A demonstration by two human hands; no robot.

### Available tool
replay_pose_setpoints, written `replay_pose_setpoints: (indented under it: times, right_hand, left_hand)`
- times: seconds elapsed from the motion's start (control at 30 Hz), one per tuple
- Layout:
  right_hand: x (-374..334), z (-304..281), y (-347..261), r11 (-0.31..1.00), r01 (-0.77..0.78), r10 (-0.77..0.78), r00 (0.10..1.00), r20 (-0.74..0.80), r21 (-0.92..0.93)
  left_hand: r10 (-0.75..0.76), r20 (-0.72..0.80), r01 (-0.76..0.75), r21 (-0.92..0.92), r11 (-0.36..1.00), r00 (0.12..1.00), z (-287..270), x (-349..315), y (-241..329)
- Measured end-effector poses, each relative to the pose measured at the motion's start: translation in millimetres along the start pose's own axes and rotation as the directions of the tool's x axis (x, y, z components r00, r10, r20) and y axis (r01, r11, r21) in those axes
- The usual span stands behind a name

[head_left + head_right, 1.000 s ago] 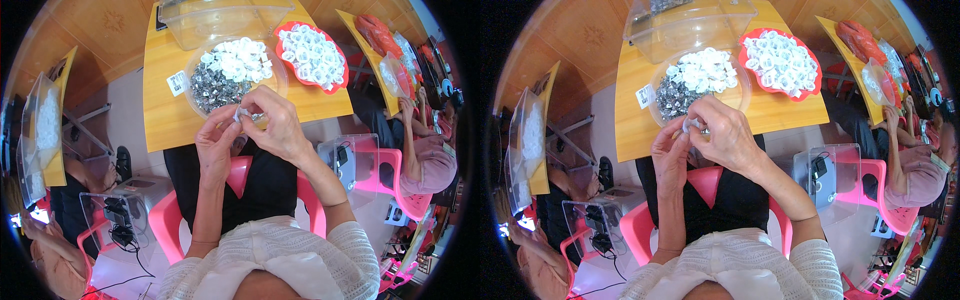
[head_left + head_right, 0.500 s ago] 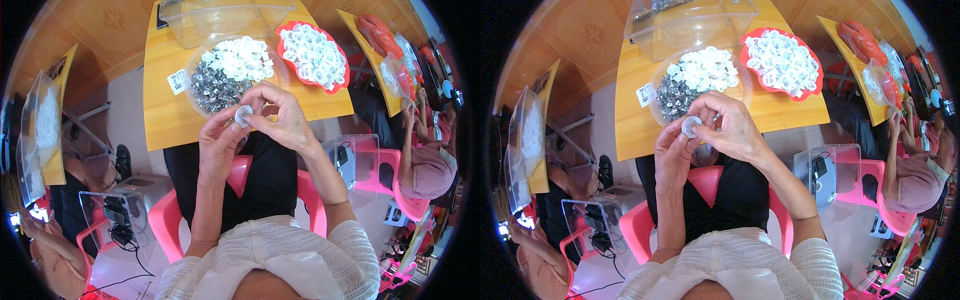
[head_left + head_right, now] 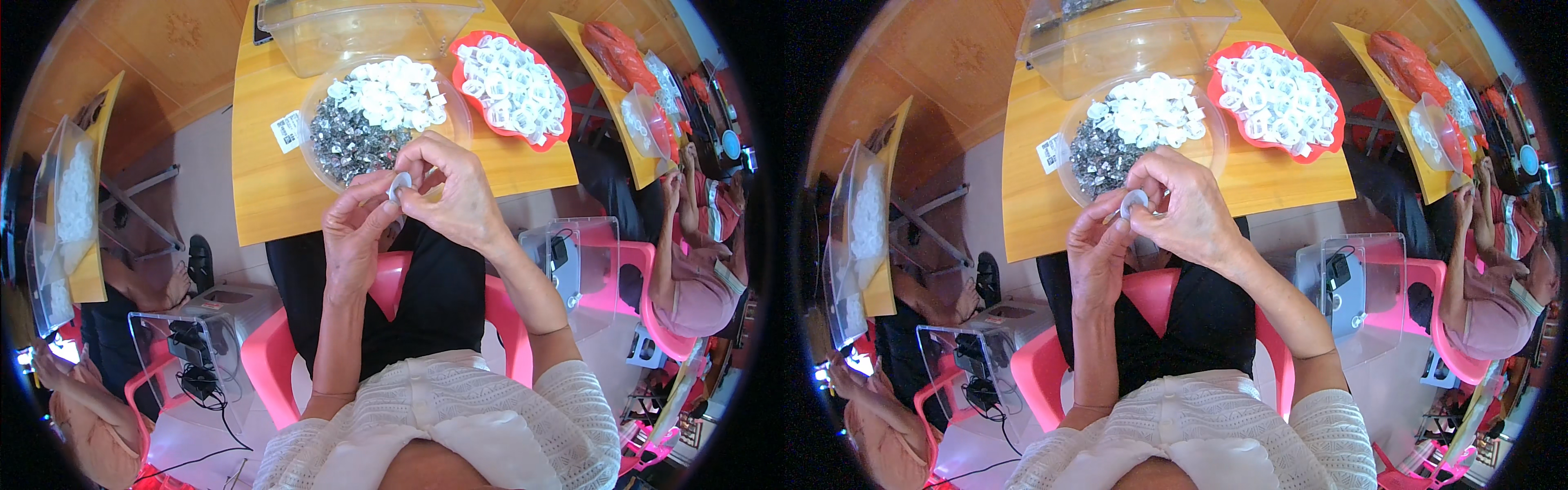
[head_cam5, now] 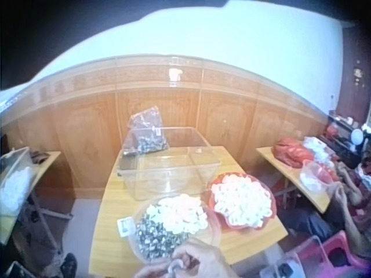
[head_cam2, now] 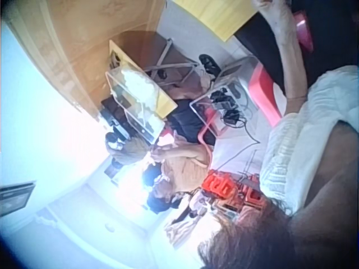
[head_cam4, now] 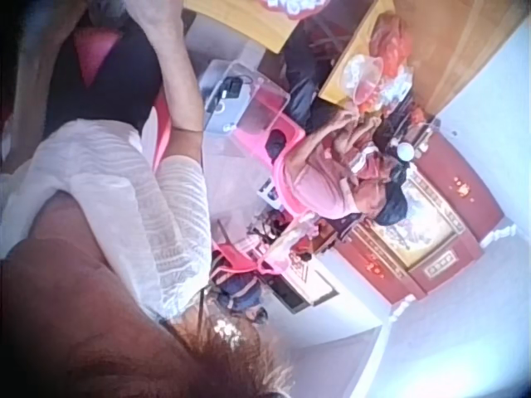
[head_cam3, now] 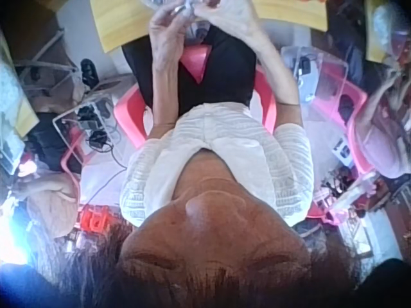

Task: Assembling small plastic and metal battery components at a workbench.

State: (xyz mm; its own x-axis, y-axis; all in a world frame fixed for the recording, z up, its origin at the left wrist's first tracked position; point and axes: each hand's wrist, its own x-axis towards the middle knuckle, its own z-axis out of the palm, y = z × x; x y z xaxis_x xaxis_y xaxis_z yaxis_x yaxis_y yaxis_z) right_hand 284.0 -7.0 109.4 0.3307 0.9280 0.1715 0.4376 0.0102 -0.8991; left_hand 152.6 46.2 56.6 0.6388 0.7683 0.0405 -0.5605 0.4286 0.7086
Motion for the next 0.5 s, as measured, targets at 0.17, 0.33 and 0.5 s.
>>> replay_pose_setpoints:
  times: [0.17,0.33,0.5]
  right_hand:
    - [-0.5,-3.9,-4.0,0.999,-0.002,0.001,1.0,0.029,0.051]
    - [-0.5,-3.9,3.7,0.988,-0.003,0.001,1.0,0.015,0.152]
    - [-1.2,-1.6,3.9,0.996,-0.057,0.054,0.998,0.037,0.075]
  left_hand:
    - [-0.03,-0.037,0.03,-0.012,0.999,0.999,5.9,-2.9,10.8]
    - [-0.048,-0.091,0.052,0.039,0.998,0.995,6.4,-2.4,10.3]
    - [-0.023,-0.169,0.055,0.192,0.98,0.985,5.3,-1.6,8.8]
